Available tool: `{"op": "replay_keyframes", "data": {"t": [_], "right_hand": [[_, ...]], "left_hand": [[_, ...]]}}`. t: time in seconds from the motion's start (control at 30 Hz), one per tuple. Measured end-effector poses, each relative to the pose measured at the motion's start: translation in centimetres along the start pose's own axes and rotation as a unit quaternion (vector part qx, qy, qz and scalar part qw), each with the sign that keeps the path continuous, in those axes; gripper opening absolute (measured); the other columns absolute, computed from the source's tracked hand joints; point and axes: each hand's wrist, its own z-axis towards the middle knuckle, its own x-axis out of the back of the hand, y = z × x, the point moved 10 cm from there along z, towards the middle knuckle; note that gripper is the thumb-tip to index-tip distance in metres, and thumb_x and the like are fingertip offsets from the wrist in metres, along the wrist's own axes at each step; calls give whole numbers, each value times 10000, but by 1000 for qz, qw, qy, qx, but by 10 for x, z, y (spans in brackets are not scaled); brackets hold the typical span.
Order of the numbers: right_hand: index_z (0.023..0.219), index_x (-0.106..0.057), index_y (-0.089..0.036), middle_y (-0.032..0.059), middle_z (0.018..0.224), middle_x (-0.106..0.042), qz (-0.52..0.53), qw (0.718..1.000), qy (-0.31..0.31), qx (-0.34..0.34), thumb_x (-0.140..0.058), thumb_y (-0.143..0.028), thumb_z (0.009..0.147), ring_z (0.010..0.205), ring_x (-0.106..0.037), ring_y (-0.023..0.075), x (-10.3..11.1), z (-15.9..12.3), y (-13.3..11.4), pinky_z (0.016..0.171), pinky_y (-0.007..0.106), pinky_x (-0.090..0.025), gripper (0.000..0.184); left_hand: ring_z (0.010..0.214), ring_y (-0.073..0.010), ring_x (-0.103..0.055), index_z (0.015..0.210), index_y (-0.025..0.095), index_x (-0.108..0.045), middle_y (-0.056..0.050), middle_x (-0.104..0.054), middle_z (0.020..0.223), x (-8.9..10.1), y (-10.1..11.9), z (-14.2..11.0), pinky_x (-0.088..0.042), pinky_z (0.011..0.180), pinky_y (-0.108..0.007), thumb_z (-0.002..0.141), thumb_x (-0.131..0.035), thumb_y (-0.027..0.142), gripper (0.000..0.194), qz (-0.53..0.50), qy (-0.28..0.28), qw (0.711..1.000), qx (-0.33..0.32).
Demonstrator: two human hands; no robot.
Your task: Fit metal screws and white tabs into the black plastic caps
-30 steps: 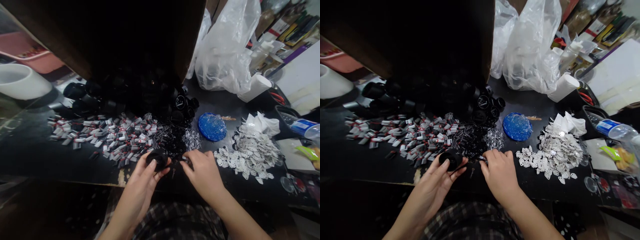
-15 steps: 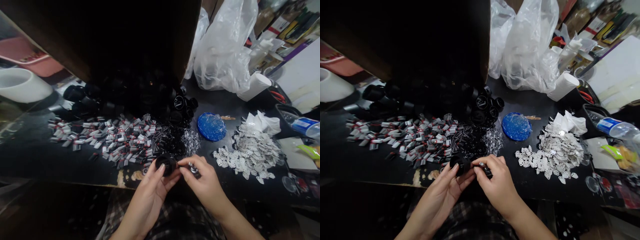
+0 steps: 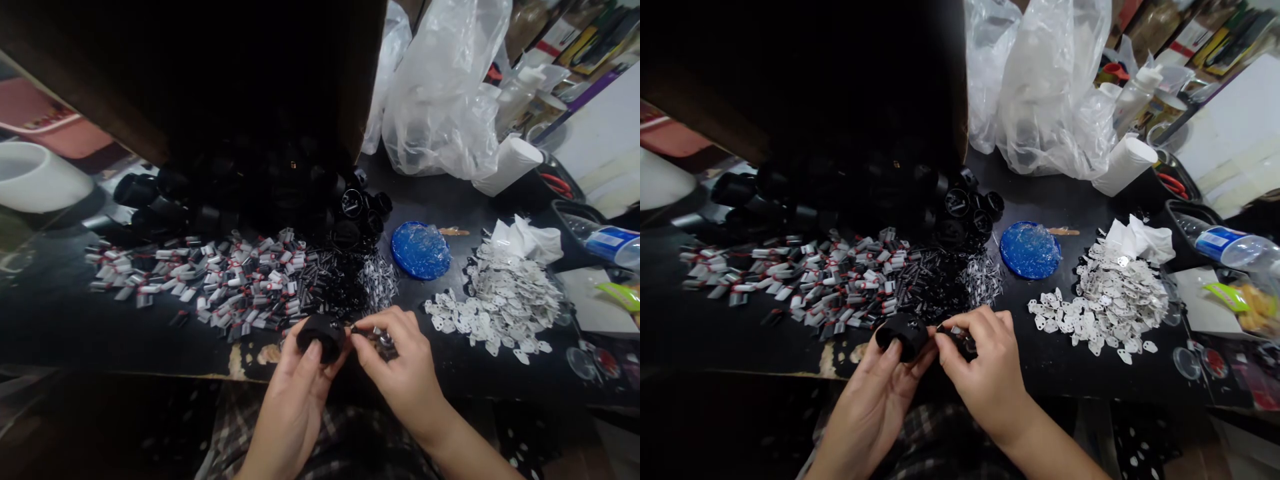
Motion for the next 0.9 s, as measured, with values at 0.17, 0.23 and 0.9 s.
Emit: {"op": "replay_keyframes", "data": {"t": [0.17, 0.23, 0.9], "right_hand": [[905, -652, -212, -12, 806, -663, 29, 998, -27, 51, -614, -143, 840, 748, -589, 146, 10, 4, -24, 752, 321, -390, 102], [929, -655, -212, -11, 805, -667, 36, 996, -44, 73, -616, -160, 856, 751, -596, 145, 11, 6, -35, 760, 326, -392, 98], [802, -593, -212, -30, 790, -607, 163, 959, -206, -102, -687, -207, 814, 749, -582, 128, -15, 1, -12, 695, 255, -452, 96]], "left_hand": [[867, -166, -693, 942, 267, -702, 0, -744, 909, 0, -2, 0, -556, 851, -297, 799, -719, 311, 150, 17, -26, 999, 37], [850, -150, -673, 950, 271, -711, 11, -726, 899, -1, -1, -1, -558, 798, -249, 808, -708, 313, 148, 37, -41, 998, 30], [719, -149, -592, 886, 242, -743, -8, -658, 783, -5, -3, -4, -495, 648, -209, 747, -743, 388, 201, 123, -103, 982, 95]]}}
